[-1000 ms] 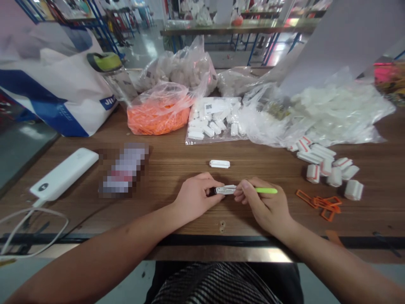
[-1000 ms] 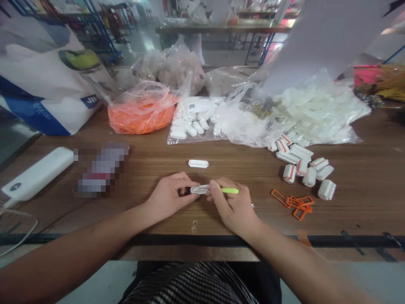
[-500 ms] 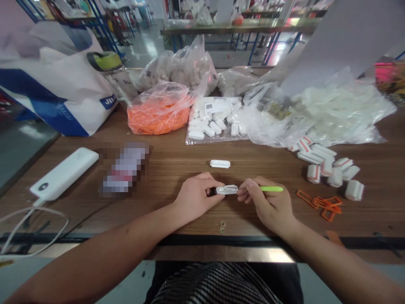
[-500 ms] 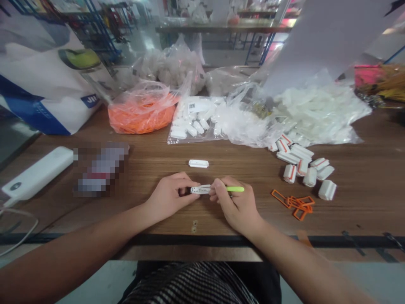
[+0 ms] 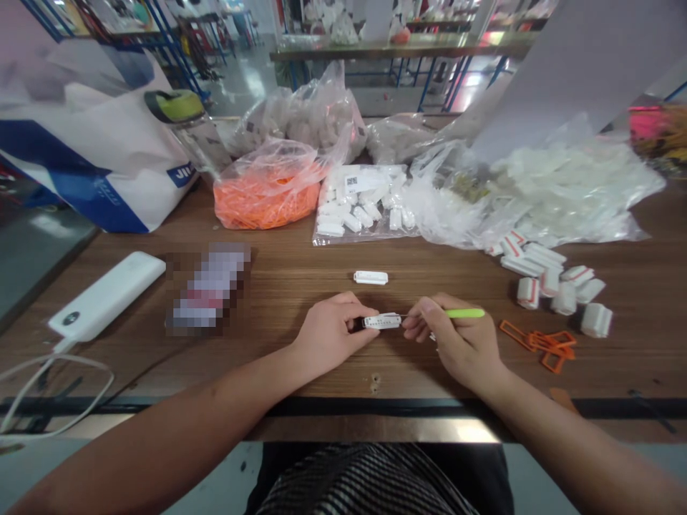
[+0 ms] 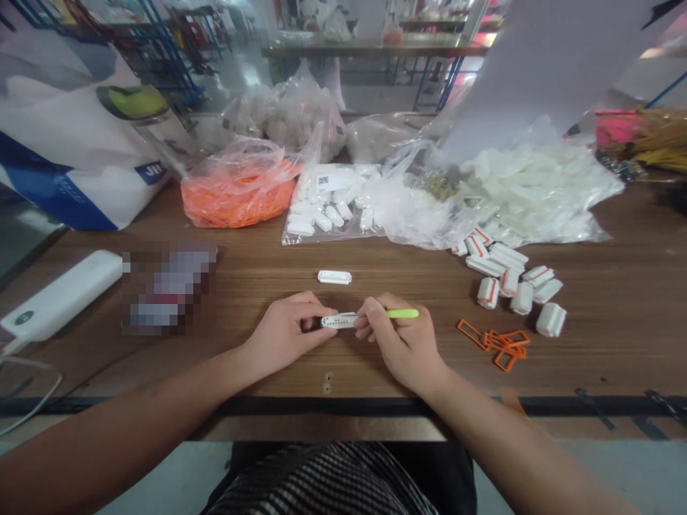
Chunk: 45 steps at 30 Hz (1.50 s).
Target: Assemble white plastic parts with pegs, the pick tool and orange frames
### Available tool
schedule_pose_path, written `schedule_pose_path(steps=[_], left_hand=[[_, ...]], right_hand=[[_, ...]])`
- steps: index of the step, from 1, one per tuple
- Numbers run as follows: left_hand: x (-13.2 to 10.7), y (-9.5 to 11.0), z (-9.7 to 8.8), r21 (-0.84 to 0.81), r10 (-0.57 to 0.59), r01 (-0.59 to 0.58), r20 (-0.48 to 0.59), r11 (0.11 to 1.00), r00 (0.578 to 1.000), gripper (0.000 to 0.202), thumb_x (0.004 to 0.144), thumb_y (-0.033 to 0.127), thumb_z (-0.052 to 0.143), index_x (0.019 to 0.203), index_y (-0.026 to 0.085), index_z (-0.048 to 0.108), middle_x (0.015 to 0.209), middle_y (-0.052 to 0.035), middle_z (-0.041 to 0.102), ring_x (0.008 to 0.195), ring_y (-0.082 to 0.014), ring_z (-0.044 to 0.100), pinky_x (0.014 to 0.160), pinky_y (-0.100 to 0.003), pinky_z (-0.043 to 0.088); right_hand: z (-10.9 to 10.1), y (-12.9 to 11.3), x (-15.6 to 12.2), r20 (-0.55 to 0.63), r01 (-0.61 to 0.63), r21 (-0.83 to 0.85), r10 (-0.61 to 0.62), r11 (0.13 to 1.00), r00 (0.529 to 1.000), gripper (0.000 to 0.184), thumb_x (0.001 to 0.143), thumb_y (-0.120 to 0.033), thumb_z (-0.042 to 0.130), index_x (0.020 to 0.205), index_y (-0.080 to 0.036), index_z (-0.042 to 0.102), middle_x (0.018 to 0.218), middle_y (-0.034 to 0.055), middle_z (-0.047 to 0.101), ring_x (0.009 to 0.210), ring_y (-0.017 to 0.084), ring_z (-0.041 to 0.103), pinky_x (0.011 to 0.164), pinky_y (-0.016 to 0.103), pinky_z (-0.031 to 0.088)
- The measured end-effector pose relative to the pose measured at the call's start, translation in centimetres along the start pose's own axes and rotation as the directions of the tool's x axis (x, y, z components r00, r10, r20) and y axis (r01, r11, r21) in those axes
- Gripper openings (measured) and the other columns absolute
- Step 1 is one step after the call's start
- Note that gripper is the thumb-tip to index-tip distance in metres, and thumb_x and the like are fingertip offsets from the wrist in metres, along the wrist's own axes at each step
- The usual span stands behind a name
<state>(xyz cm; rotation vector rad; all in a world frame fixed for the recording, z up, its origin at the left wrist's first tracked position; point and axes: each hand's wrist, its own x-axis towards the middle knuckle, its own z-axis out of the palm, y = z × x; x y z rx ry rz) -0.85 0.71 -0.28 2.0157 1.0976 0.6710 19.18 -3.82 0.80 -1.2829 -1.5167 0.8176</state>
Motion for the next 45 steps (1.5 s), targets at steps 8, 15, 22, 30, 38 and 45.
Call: schedule_pose_path(steps=[8, 15, 22, 30, 38, 45], left_hand=[[0.00, 0.17, -0.08, -0.002, -0.009, 0.009, 0.009, 1.000, 1.000, 0.021, 0.077, 0.023, 0.070, 0.097, 0.023, 0.076, 0.076, 0.0007, 0.063, 0.058, -0.0097, 0.049, 0.056, -0.024, 0.040], [0.08, 0.14, -0.05, 0.008, -0.005, 0.005, 0.003, 1.000, 1.000, 0.020, 0.078, 0.024, 0.070, 0.097, 0.023, 0.076, 0.076, 0.0004, 0.062, 0.058, -0.0100, 0.049, 0.056, -0.024, 0.040], [0.03, 0.13, -0.21, 0.009, -0.003, 0.003, 0.020, 1.000, 1.000, 0.022, 0.077, 0.023, 0.070, 0.098, 0.024, 0.076, 0.074, 0.0007, 0.062, 0.059, -0.0104, 0.049, 0.057, -0.024, 0.041], [0.12, 0.15, -0.14, 0.011, -0.009, 0.008, 0.020, 1.000, 1.000, 0.022, 0.077, 0.023, 0.070, 0.098, 0.024, 0.076, 0.075, 0.0007, 0.063, 0.059, -0.0103, 0.049, 0.057, -0.025, 0.041], [-0.04, 0.16, -0.10, 0.006, 0.001, -0.001, 0.009, 1.000, 1.000, 0.020, 0.078, 0.023, 0.070, 0.097, 0.024, 0.076, 0.076, 0.0008, 0.062, 0.059, -0.0101, 0.049, 0.057, -0.024, 0.039], [-0.02, 0.10, -0.09, 0.002, -0.003, 0.003, 0.011, 1.000, 1.000, 0.020, 0.079, 0.025, 0.070, 0.098, 0.025, 0.076, 0.077, 0.0002, 0.064, 0.059, -0.0101, 0.049, 0.056, -0.024, 0.040]], right_hand=[[0.22, -0.08, 0.26, 0.027, 0.008, -0.012, -0.007, 1.000, 1.000, 0.032, 0.095, -0.030, 0.047, 0.072, -0.017, 0.064, 0.063, 0.0019, 0.067, 0.049, 0.010, 0.064, 0.047, 0.021, 0.052], [0.06, -0.06, -0.04, 0.040, 0.026, -0.064, -0.023, 0.998, 0.999, 0.031, 0.096, -0.031, 0.049, 0.073, -0.017, 0.065, 0.065, 0.0026, 0.068, 0.055, 0.012, 0.066, 0.050, 0.022, 0.052], [-0.04, 0.07, -0.09, -0.029, -0.034, 0.023, 0.035, 0.999, 0.999, 0.033, 0.095, -0.033, 0.048, 0.071, -0.016, 0.065, 0.062, 0.0026, 0.067, 0.049, 0.011, 0.064, 0.046, 0.021, 0.053], [0.05, 0.46, -0.09, -0.019, -0.049, 0.025, 0.050, 0.998, 0.999, 0.033, 0.096, -0.034, 0.048, 0.074, -0.016, 0.064, 0.063, 0.0032, 0.068, 0.050, 0.012, 0.064, 0.047, 0.022, 0.052], [-0.24, -0.28, 0.13, 0.120, 0.129, -0.196, -0.107, 0.972, 0.987, 0.031, 0.096, -0.028, 0.046, 0.073, -0.018, 0.063, 0.065, 0.0022, 0.067, 0.057, 0.012, 0.064, 0.053, 0.024, 0.051], [-0.04, -0.14, 0.13, 0.039, 0.044, -0.093, -0.041, 0.995, 0.998, 0.033, 0.097, -0.033, 0.046, 0.073, -0.018, 0.063, 0.064, 0.0027, 0.067, 0.053, 0.013, 0.065, 0.050, 0.024, 0.052]])
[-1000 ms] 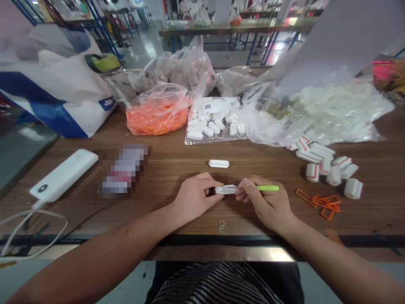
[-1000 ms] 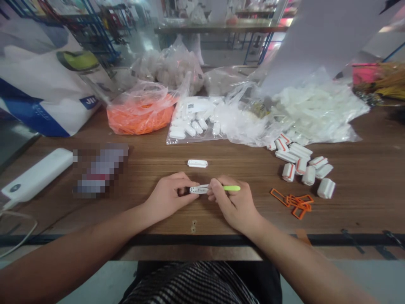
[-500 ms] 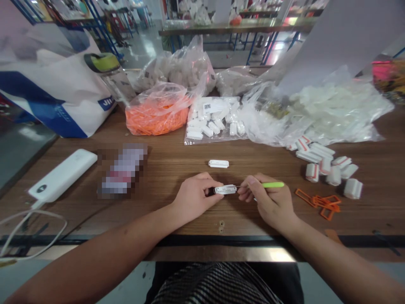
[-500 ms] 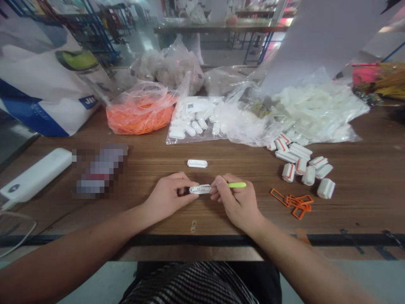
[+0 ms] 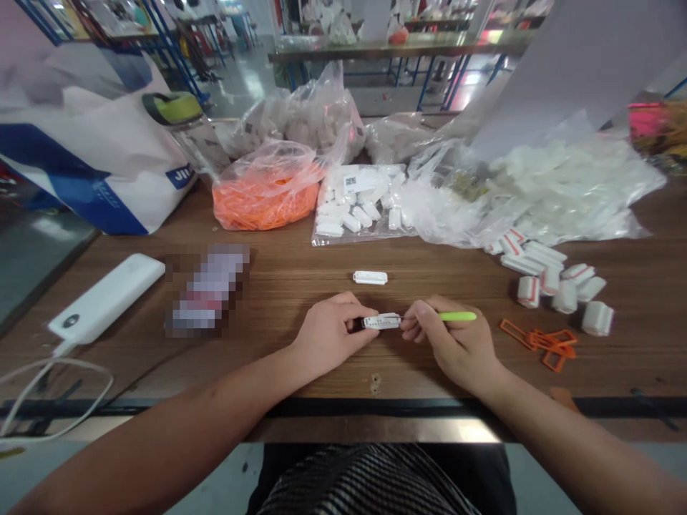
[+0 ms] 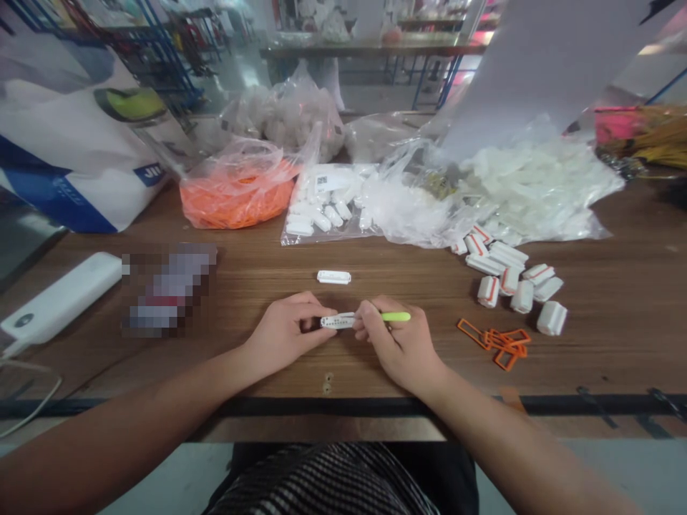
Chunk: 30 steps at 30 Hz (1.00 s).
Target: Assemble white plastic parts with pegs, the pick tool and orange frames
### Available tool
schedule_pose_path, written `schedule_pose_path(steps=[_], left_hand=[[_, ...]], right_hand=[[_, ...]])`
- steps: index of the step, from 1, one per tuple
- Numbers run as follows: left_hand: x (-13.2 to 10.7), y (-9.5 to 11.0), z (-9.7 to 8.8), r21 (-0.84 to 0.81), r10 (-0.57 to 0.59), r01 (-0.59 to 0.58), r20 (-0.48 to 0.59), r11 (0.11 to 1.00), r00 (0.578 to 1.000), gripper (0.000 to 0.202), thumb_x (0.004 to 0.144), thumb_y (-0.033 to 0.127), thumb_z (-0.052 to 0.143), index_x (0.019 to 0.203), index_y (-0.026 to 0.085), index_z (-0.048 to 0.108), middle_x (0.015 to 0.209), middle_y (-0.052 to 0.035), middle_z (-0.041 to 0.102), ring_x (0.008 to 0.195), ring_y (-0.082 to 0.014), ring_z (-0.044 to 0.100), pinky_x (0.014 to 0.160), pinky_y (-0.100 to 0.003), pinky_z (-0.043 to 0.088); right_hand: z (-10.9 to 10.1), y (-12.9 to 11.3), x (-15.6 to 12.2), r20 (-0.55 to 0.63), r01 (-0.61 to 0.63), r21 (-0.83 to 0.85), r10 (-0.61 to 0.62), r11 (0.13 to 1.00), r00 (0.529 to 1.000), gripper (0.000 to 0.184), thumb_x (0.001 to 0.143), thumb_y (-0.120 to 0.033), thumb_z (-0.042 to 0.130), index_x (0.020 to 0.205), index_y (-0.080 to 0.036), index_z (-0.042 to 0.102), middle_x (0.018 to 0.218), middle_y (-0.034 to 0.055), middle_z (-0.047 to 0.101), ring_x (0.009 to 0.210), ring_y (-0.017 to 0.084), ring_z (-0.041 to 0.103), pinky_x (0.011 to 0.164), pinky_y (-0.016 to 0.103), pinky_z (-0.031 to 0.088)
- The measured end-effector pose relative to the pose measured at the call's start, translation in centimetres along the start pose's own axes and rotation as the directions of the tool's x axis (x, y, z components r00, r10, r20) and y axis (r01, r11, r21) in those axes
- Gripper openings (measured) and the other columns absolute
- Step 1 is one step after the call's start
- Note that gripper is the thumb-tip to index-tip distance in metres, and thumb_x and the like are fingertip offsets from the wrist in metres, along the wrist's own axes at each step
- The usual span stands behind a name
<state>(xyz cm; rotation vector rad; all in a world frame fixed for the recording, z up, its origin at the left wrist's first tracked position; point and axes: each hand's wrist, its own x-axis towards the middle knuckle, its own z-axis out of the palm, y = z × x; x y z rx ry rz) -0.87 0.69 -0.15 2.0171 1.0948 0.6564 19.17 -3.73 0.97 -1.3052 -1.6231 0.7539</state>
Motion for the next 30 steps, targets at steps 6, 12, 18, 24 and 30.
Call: schedule_pose_path(steps=[6, 12, 18, 24, 30], left_hand=[[0.09, 0.10, -0.09, -0.006, -0.010, 0.010, 0.004, 1.000, 1.000, 0.022, 0.076, 0.022, 0.071, 0.098, 0.023, 0.076, 0.075, 0.0006, 0.062, 0.059, -0.0101, 0.049, 0.057, -0.024, 0.040], [0.05, 0.06, -0.05, -0.008, -0.010, 0.010, 0.004, 1.000, 1.000, 0.022, 0.076, 0.021, 0.071, 0.098, 0.022, 0.076, 0.077, 0.0008, 0.063, 0.058, -0.0095, 0.049, 0.056, -0.024, 0.040], [0.15, 0.26, -0.21, 0.007, -0.013, 0.012, 0.018, 1.000, 1.000, 0.023, 0.077, 0.021, 0.070, 0.098, 0.023, 0.076, 0.077, 0.0006, 0.063, 0.059, -0.0099, 0.049, 0.057, -0.025, 0.041], [0.10, 0.09, -0.15, 0.001, -0.013, 0.013, 0.020, 1.000, 1.000, 0.023, 0.077, 0.022, 0.071, 0.099, 0.023, 0.076, 0.077, 0.0004, 0.063, 0.059, -0.0101, 0.050, 0.058, -0.025, 0.041], [0.11, 0.08, -0.15, 0.001, 0.001, -0.001, 0.008, 1.000, 1.000, 0.022, 0.077, 0.021, 0.070, 0.098, 0.023, 0.076, 0.077, 0.0008, 0.063, 0.059, -0.0097, 0.050, 0.058, -0.024, 0.041]], right_hand=[[-0.02, 0.28, -0.16, -0.040, -0.038, 0.085, 0.041, 0.996, 0.998, 0.033, 0.097, -0.033, 0.046, 0.074, -0.017, 0.065, 0.064, 0.0029, 0.068, 0.051, 0.011, 0.064, 0.048, 0.022, 0.053], [0.14, 0.28, 0.03, -0.014, -0.070, 0.102, 0.072, 0.992, 0.997, 0.034, 0.096, -0.033, 0.047, 0.072, -0.016, 0.064, 0.063, 0.0031, 0.067, 0.050, 0.011, 0.064, 0.047, 0.021, 0.053], [0.20, 0.43, 0.10, -0.047, -0.116, 0.160, 0.125, 0.980, 0.991, 0.035, 0.095, -0.036, 0.049, 0.071, -0.016, 0.064, 0.062, 0.0035, 0.068, 0.049, 0.012, 0.064, 0.046, 0.022, 0.053], [0.18, 0.60, 0.08, -0.043, -0.119, 0.141, 0.126, 0.983, 0.991, 0.035, 0.095, -0.036, 0.048, 0.071, -0.016, 0.064, 0.063, 0.0035, 0.067, 0.050, 0.011, 0.064, 0.046, 0.020, 0.052], [0.30, 0.14, 0.39, -0.032, -0.142, 0.093, 0.145, 0.986, 0.989, 0.034, 0.095, -0.036, 0.048, 0.071, -0.016, 0.063, 0.062, 0.0030, 0.067, 0.050, 0.011, 0.065, 0.045, 0.019, 0.052]])
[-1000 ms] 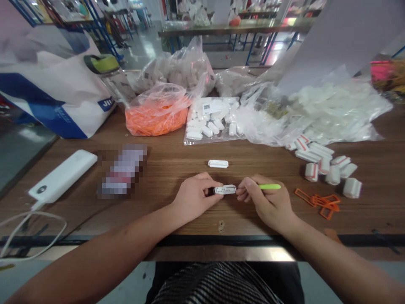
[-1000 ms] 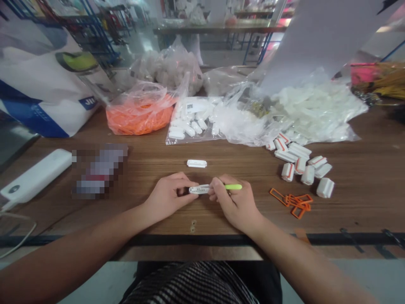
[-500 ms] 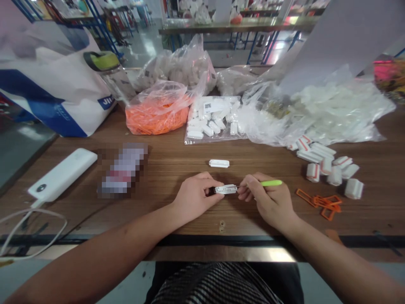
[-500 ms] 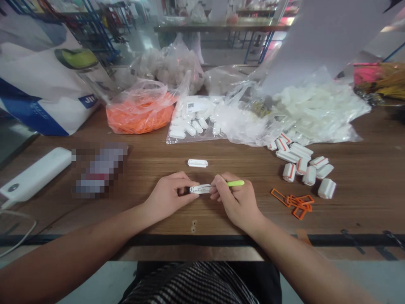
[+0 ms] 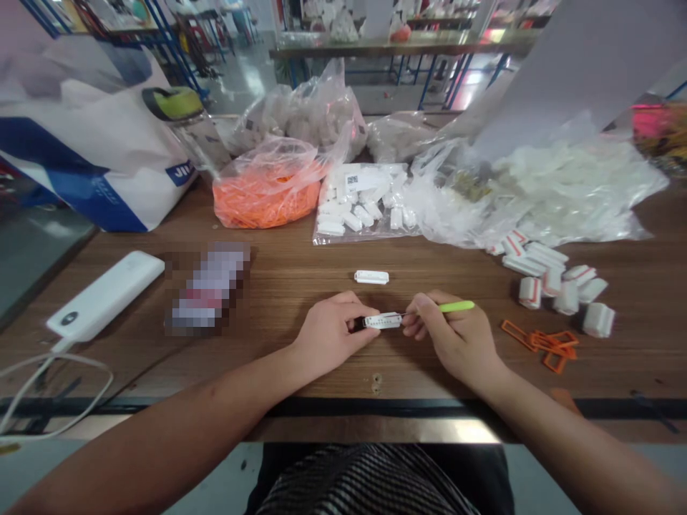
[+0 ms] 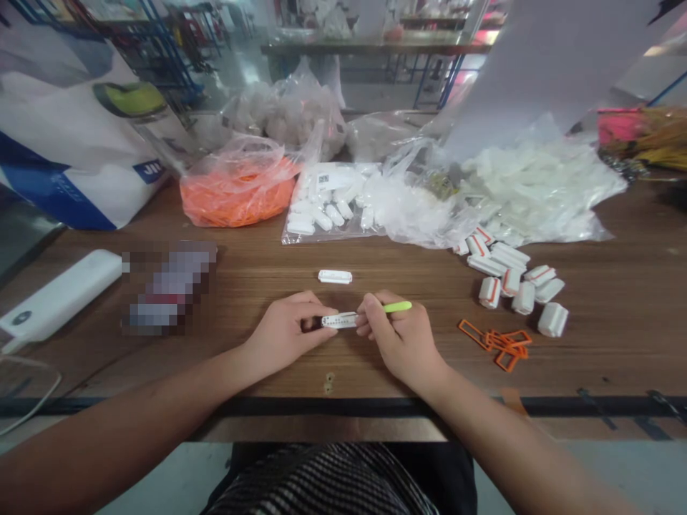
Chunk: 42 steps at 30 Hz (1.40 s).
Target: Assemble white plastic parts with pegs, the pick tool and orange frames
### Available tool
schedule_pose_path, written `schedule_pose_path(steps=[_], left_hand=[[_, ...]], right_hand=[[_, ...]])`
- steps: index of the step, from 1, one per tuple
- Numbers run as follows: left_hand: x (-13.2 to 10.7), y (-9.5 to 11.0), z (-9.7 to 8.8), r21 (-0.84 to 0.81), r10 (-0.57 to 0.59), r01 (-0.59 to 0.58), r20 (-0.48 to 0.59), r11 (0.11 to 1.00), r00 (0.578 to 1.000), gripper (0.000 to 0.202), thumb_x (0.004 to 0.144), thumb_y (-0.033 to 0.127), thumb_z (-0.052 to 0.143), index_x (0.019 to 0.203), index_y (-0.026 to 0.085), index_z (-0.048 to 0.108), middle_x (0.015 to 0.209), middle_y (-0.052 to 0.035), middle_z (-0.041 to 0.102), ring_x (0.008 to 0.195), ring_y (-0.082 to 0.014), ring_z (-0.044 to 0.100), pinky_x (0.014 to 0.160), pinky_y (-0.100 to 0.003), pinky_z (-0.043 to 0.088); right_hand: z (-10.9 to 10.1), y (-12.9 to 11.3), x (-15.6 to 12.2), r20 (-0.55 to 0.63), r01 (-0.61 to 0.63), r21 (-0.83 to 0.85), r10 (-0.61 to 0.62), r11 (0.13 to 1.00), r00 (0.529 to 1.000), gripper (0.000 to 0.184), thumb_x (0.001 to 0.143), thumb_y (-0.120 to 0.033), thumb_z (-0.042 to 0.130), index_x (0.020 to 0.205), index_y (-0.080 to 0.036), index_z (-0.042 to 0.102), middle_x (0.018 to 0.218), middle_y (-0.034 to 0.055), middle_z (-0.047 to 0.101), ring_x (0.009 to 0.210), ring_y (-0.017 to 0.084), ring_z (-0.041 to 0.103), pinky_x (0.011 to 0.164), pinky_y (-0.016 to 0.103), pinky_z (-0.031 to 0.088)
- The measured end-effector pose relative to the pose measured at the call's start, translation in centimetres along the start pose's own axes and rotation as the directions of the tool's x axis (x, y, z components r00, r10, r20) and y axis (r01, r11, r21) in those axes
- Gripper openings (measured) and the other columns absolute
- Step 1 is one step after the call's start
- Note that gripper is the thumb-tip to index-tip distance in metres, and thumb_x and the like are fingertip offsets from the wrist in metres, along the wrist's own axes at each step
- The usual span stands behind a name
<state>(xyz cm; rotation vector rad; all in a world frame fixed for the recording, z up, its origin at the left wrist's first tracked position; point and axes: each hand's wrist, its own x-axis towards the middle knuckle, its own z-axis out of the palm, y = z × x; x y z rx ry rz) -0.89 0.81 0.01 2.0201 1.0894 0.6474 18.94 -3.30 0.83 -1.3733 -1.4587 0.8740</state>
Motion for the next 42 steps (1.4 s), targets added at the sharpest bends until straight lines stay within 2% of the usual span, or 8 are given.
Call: schedule_pose_path(steps=[6, 13, 32, 36, 39, 42], left_hand=[[-0.03, -0.03, 0.08, -0.012, 0.002, -0.002, -0.011, 1.000, 1.000, 0.021, 0.076, 0.020, 0.071, 0.097, 0.022, 0.076, 0.077, 0.0007, 0.062, 0.059, -0.0095, 0.049, 0.058, -0.024, 0.041], [0.10, -0.12, 0.04, -0.004, -0.004, 0.004, -0.006, 1.000, 1.000, 0.023, 0.076, 0.020, 0.071, 0.098, 0.022, 0.076, 0.077, 0.0003, 0.063, 0.059, -0.0098, 0.049, 0.058, -0.025, 0.041], [0.05, 0.21, -0.05, 0.008, -0.020, 0.020, 0.014, 1.000, 1.000, 0.023, 0.076, 0.019, 0.071, 0.098, 0.023, 0.076, 0.077, 0.0007, 0.062, 0.059, -0.0095, 0.050, 0.058, -0.024, 0.041], [0.05, 0.06, 0.03, 0.001, -0.014, 0.014, -0.002, 1.000, 1.000, 0.022, 0.076, 0.020, 0.071, 0.097, 0.022, 0.076, 0.075, 0.0010, 0.062, 0.058, -0.0093, 0.049, 0.057, -0.024, 0.040], [0.05, 0.00, 0.11, -0.009, -0.008, 0.008, -0.017, 1.000, 1.000, 0.020, 0.077, 0.021, 0.071, 0.095, 0.022, 0.076, 0.075, 0.0013, 0.061, 0.057, -0.0090, 0.048, 0.056, -0.024, 0.040], [0.06, 0.10, 0.11, -0.001, -0.011, 0.011, -0.005, 1.000, 1.000, 0.020, 0.077, 0.021, 0.071, 0.096, 0.023, 0.076, 0.075, 0.0014, 0.062, 0.058, -0.0094, 0.049, 0.056, -0.024, 0.040]], right_hand=[[-0.11, 0.00, -0.15, 0.025, 0.089, -0.047, -0.088, 0.995, 0.996, 0.033, 0.095, -0.032, 0.048, 0.071, -0.016, 0.064, 0.065, 0.0031, 0.068, 0.054, 0.011, 0.066, 0.050, 0.021, 0.053], [-0.36, 0.34, -0.23, -0.030, 0.014, 0.078, -0.012, 0.997, 0.999, 0.035, 0.095, -0.035, 0.049, 0.070, -0.015, 0.064, 0.063, 0.0043, 0.068, 0.051, 0.012, 0.065, 0.046, 0.021, 0.053], [-0.22, 0.30, -0.35, -0.015, 0.021, 0.061, -0.020, 0.998, 1.000, 0.035, 0.096, -0.034, 0.048, 0.071, -0.016, 0.063, 0.062, 0.0028, 0.067, 0.049, 0.011, 0.064, 0.045, 0.020, 0.052], [-0.46, 0.31, -0.62, 0.031, 0.142, -0.054, -0.141, 0.988, 0.990, 0.032, 0.097, -0.027, 0.046, 0.073, -0.017, 0.063, 0.064, 0.0017, 0.067, 0.052, 0.010, 0.064, 0.049, 0.021, 0.051], [-0.76, 0.04, -0.82, 0.104, 0.307, -0.190, -0.291, 0.933, 0.951, 0.029, 0.096, -0.021, 0.046, 0.073, -0.018, 0.063, 0.063, 0.0004, 0.066, 0.054, 0.010, 0.063, 0.054, 0.023, 0.049], [-0.97, -0.33, -0.87, 0.180, 0.397, -0.253, -0.360, 0.882, 0.915, 0.028, 0.094, -0.020, 0.047, 0.072, -0.019, 0.062, 0.061, 0.0005, 0.065, 0.054, 0.011, 0.061, 0.054, 0.026, 0.047]])
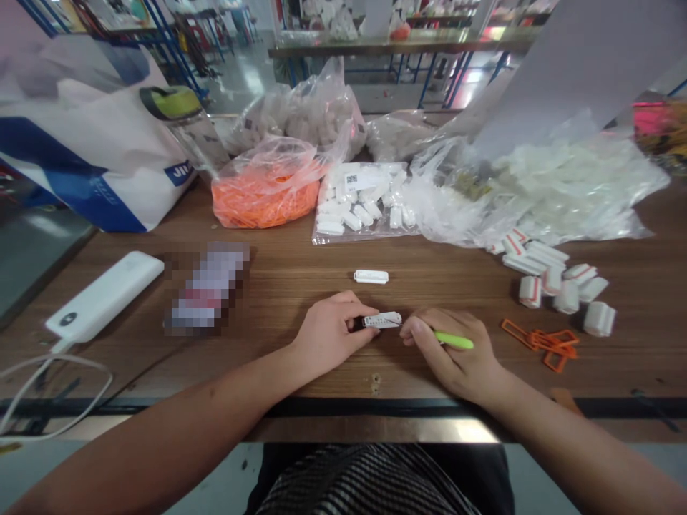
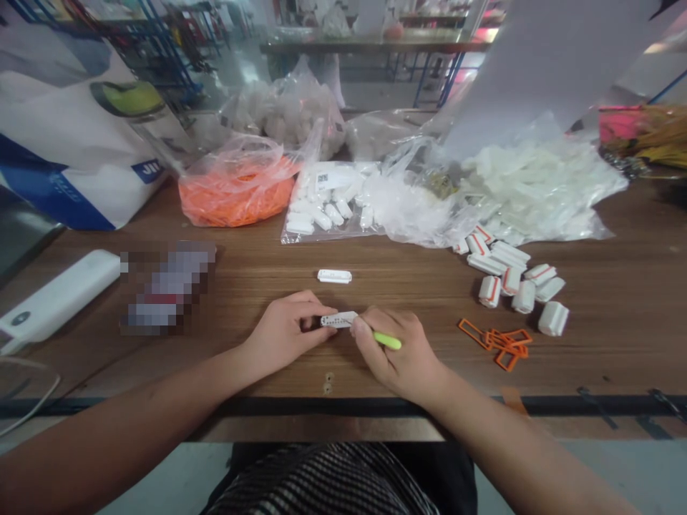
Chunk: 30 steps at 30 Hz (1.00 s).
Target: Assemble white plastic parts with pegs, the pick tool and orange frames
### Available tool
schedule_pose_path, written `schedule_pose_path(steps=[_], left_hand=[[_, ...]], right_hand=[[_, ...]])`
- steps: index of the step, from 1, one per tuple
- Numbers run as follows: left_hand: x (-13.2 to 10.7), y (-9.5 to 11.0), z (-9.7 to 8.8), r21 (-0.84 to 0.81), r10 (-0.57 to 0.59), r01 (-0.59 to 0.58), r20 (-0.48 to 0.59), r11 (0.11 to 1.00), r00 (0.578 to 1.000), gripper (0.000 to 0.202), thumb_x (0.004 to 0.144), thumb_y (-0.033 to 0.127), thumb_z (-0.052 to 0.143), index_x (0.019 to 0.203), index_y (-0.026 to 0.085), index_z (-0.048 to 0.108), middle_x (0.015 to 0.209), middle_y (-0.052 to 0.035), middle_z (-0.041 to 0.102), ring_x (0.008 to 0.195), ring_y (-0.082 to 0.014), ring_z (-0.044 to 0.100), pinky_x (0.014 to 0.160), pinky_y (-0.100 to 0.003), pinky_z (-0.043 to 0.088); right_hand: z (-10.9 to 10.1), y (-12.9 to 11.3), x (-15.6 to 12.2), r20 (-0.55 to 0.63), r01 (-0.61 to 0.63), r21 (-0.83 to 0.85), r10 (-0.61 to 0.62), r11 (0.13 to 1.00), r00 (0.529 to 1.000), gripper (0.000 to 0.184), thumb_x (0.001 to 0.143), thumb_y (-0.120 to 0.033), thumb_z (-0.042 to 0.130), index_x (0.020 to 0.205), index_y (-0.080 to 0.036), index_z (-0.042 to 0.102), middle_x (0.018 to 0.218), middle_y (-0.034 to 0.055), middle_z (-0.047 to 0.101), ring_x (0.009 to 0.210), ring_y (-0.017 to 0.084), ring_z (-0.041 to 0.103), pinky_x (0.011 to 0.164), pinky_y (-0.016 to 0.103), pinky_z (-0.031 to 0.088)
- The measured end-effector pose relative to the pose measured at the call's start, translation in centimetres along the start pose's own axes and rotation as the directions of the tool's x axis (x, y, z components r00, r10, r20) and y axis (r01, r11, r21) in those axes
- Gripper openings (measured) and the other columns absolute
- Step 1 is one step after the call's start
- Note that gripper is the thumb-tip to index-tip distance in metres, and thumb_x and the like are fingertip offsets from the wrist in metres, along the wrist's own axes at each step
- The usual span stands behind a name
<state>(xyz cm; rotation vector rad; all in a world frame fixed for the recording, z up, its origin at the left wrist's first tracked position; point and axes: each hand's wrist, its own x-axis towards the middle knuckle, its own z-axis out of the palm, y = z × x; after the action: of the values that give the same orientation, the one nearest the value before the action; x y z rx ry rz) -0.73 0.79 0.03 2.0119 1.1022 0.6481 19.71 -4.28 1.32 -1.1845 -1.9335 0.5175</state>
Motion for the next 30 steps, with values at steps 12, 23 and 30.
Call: schedule_pose_path(steps=[12, 23, 30], left_hand=[[0.0, 0.1, -0.2, -0.001, 0.001, -0.001, 0.009, 1.000, 1.000, 0.022, 0.076, 0.020, 0.070, 0.097, 0.022, 0.076, 0.077, 0.0006, 0.063, 0.058, -0.0095, 0.049, 0.057, -0.024, 0.041], [-0.1, -0.1, -0.1, 0.002, 0.012, -0.012, 0.003, 1.000, 1.000, 0.021, 0.076, 0.022, 0.071, 0.097, 0.021, 0.076, 0.079, -0.0001, 0.064, 0.058, -0.0095, 0.049, 0.057, -0.024, 0.042], [0.1, -0.1, -0.2, 0.002, 0.013, -0.013, 0.009, 1.000, 1.000, 0.022, 0.077, 0.022, 0.070, 0.098, 0.022, 0.076, 0.080, -0.0005, 0.064, 0.058, -0.0097, 0.049, 0.058, -0.025, 0.042]], right_hand=[[0.7, 0.4, 1.1, -0.060, -0.374, 0.458, 0.447, 0.807, 0.892, 0.036, 0.090, -0.042, 0.054, 0.066, -0.017, 0.063, 0.059, 0.0037, 0.067, 0.046, 0.012, 0.062, 0.041, 0.021, 0.050], [0.7, 0.6, 0.9, -0.047, -0.407, 0.482, 0.487, 0.775, 0.872, 0.037, 0.089, -0.043, 0.055, 0.065, -0.016, 0.063, 0.058, 0.0046, 0.068, 0.045, 0.011, 0.062, 0.041, 0.020, 0.050], [0.8, 0.6, 1.1, -0.038, -0.412, 0.481, 0.487, 0.774, 0.872, 0.038, 0.089, -0.044, 0.055, 0.065, -0.016, 0.063, 0.058, 0.0047, 0.068, 0.044, 0.011, 0.062, 0.040, 0.020, 0.050]])
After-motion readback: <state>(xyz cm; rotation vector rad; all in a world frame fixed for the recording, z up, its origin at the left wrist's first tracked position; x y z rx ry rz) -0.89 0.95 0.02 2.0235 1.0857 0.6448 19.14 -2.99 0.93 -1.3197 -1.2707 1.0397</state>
